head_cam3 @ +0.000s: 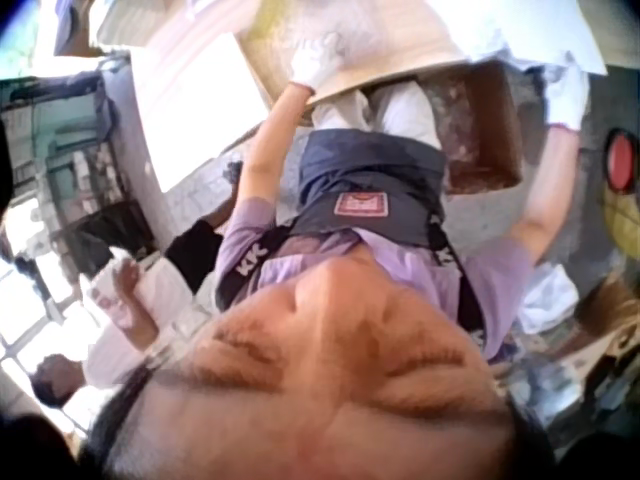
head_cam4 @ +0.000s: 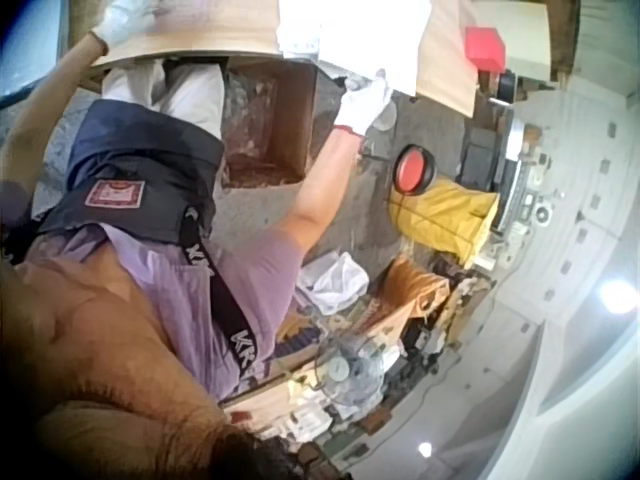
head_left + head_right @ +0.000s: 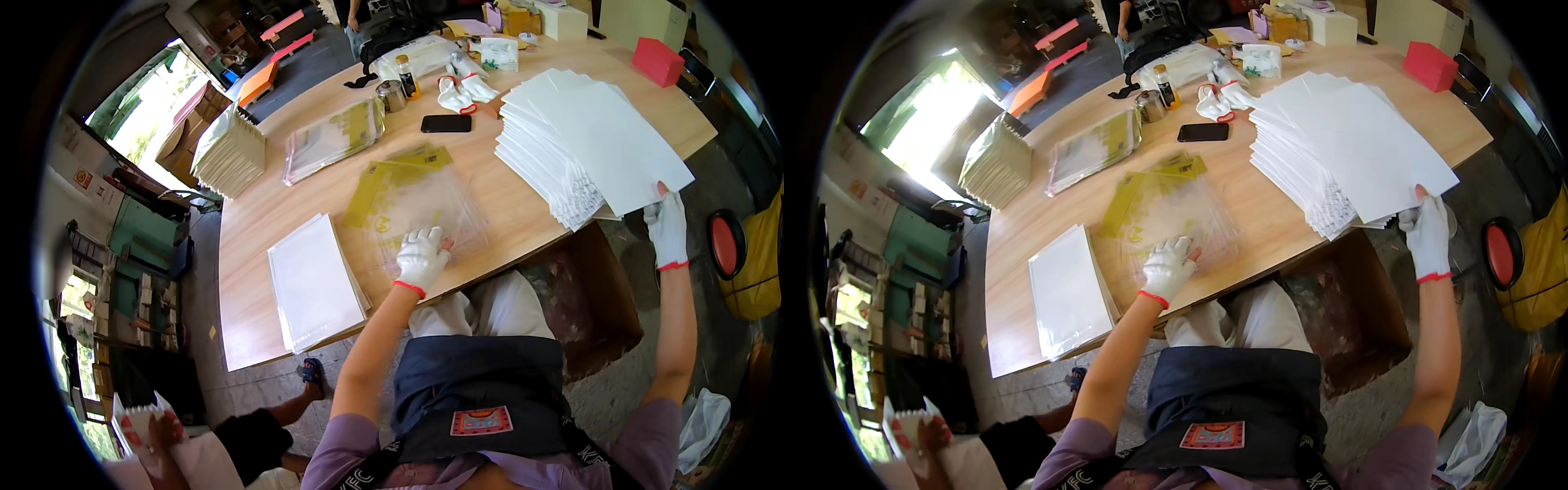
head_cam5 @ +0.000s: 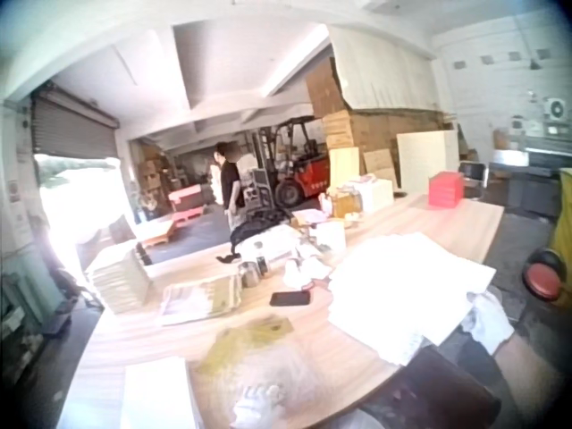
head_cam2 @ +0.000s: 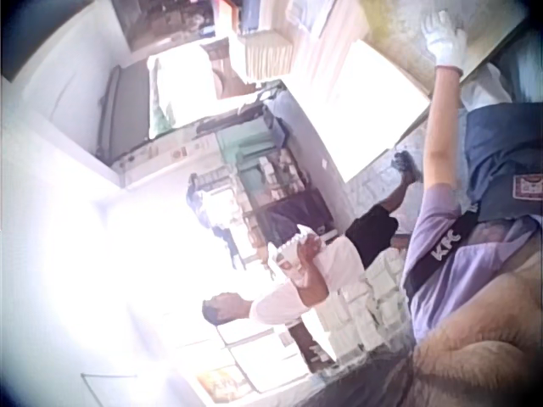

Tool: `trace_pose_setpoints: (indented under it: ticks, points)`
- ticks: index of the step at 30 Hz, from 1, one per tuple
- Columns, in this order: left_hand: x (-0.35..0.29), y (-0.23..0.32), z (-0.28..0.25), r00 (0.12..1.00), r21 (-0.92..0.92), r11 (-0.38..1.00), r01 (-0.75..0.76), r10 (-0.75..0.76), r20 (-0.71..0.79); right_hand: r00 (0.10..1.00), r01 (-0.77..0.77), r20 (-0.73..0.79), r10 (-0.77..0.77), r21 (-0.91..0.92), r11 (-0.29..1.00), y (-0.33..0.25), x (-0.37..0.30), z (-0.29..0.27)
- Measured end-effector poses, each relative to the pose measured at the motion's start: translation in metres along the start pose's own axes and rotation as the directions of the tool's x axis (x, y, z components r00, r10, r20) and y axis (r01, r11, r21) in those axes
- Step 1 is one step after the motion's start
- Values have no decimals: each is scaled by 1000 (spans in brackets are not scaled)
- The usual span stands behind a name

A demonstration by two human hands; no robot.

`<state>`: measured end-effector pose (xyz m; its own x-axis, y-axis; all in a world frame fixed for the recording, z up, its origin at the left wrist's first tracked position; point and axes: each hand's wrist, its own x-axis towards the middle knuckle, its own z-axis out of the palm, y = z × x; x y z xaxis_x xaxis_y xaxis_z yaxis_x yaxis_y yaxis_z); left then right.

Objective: The person repeatedly picks up a white sheet of paper from a stack on the right side of the table and places it into a clear plastic sleeve. The person then places the sleeved paper onto a growing stack on the left side of the table. This process is repeated continuously throughout the clip.

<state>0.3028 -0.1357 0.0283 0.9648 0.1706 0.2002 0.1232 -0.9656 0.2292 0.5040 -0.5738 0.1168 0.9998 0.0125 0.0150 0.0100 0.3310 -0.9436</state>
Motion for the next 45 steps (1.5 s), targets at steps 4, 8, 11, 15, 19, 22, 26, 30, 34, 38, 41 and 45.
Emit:
trace_pose_setpoints:
  ticks: [4, 8, 11, 15, 19, 22, 26, 30, 34, 38, 41, 45]
  points:
    - [16, 15, 6, 952, 181, 952, 248, -273, 134, 997, 56, 34, -62, 158, 986, -13, -55, 43]
    - [31, 16, 6, 909, 337, 884, 323, -389, 149, 983, -53, 180, 37, 82, 995, -9, -102, 54]
    - [26, -20, 24, 894, 378, 862, 337, -419, 158, 910, -210, 365, 198, -7, 978, 11, -118, 59]
    - [9, -32, 5, 929, 255, 921, 295, -339, 147, 808, -399, 453, 377, -49, 915, 55, -125, 54]
    - [-20, -34, -16, 923, 172, 925, 338, -362, 131, 716, -559, 484, 503, -33, 828, 78, -140, 64]
    - [-33, -31, -12, 913, 199, 904, 379, -400, 75, 630, -624, 512, 584, -115, 773, 89, -144, 67]
    - [-45, -29, -8, 940, 145, 929, 339, -340, -22, 572, -688, 511, 642, -128, 714, 109, -148, 71]
    - [-51, -36, -3, 954, 83, 956, 281, -268, -136, 608, -695, 499, 617, -40, 718, 111, -146, 79]
    - [-52, -41, 2, 962, 86, 962, 260, -250, -107, 737, -618, 390, 551, 60, 784, 146, -129, 65]
    - [-54, -46, -9, 961, 33, 962, 272, -270, -58, 771, -530, 375, 515, -71, 845, 111, -118, 67]
    - [-48, -45, -18, 938, 106, 933, 345, -346, -10, 760, -505, 386, 522, -155, 849, 85, -123, 62]
    - [-44, -40, -20, 920, 152, 910, 386, -392, 9, 708, -557, 429, 561, -150, 817, 88, -131, 58]
